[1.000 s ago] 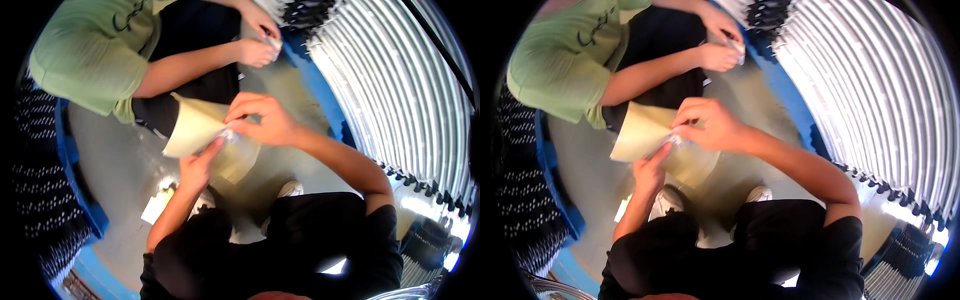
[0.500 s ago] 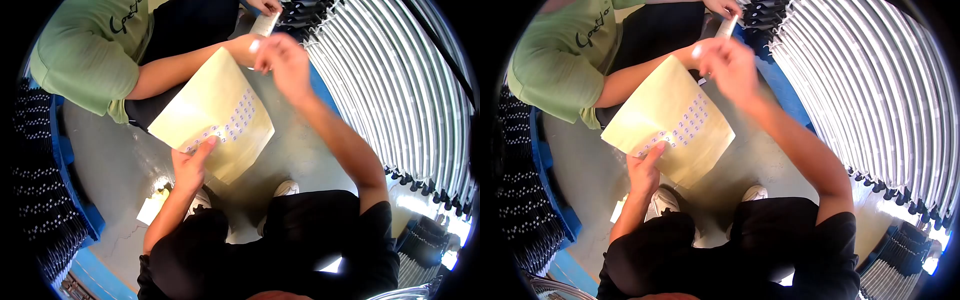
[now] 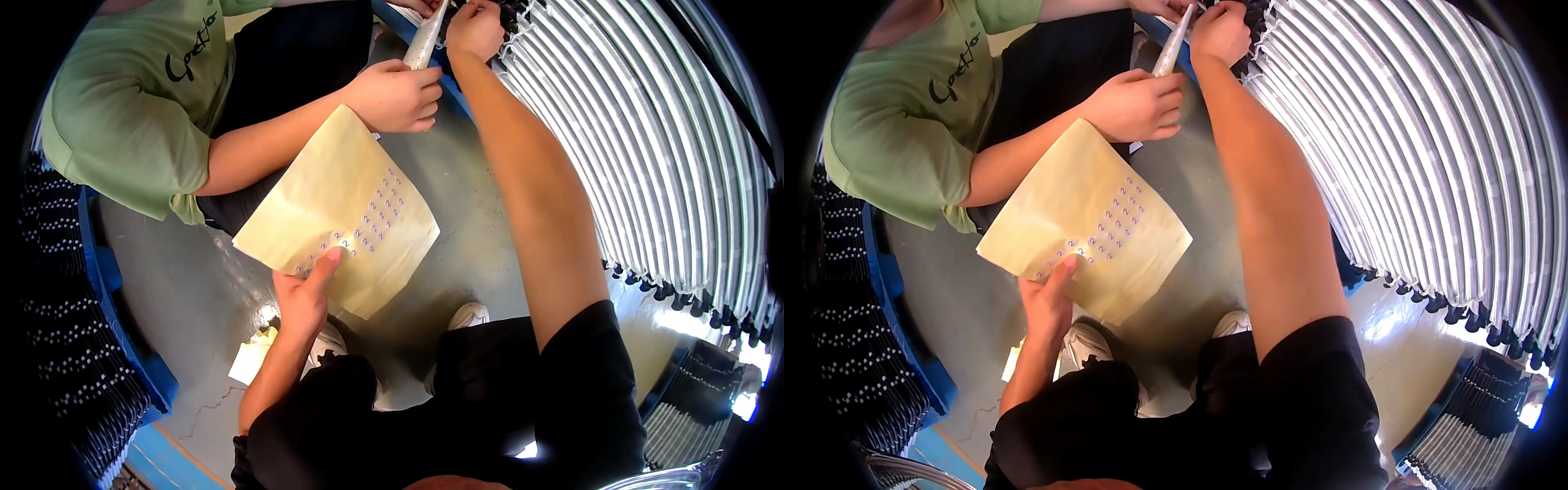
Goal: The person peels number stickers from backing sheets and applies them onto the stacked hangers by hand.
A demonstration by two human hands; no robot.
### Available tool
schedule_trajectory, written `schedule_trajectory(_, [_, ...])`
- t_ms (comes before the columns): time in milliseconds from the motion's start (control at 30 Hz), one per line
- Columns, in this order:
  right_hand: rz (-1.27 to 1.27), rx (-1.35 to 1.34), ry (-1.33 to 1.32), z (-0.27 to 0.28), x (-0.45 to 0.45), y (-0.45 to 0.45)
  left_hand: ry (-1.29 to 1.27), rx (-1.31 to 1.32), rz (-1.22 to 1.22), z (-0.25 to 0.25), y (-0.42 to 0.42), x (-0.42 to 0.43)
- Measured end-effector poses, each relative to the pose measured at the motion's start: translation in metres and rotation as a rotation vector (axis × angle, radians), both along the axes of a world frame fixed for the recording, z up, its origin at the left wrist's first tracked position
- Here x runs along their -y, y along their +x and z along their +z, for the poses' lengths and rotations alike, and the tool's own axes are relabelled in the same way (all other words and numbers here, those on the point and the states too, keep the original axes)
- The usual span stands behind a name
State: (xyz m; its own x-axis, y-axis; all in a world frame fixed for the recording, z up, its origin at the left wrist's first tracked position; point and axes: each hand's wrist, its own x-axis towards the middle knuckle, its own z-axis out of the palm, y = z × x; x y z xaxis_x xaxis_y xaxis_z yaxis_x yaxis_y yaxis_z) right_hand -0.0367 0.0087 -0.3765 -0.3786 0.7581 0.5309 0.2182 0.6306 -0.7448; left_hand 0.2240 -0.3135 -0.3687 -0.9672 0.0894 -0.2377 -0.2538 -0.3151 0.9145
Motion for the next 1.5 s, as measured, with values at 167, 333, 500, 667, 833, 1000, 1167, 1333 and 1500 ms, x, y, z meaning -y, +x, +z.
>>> schedule_trajectory(167, [-0.061,0.105,-0.016,0.003,-0.003,-0.010,-0.060,-0.027,-0.046,-0.004,0.002,0.008])
schedule_trajectory(333, [-0.113,0.128,-0.063,-0.003,-0.001,-0.016,-0.120,0.008,-0.153,-0.007,0.004,0.011])
schedule_trajectory(500, [-0.126,0.112,-0.100,0.005,0.001,-0.020,-0.136,-0.005,-0.142,-0.006,0.007,0.007])
schedule_trajectory(667, [-0.153,0.158,-0.125,0.008,0.001,-0.023,-0.113,0.004,-0.120,-0.004,0.007,0.008])
schedule_trajectory(833, [-0.128,0.210,-0.090,0.006,-0.004,-0.022,-0.139,-0.019,-0.116,-0.006,0.007,0.009])
schedule_trajectory(1000, [-0.129,0.149,-0.081,-0.001,-0.007,-0.035,-0.135,-0.029,-0.118,-0.005,0.006,0.007])
schedule_trajectory(1167, [-0.135,0.108,-0.103,0.001,0.000,-0.031,-0.129,-0.030,-0.121,-0.003,0.007,0.003])
schedule_trajectory(1333, [-0.099,0.106,-0.091,0.002,0.000,-0.027,-0.130,-0.027,-0.137,-0.001,0.006,0.001])
schedule_trajectory(1500, [-0.029,0.086,-0.053,0.001,0.000,-0.019,-0.128,-0.031,-0.145,0.001,0.007,-0.001])
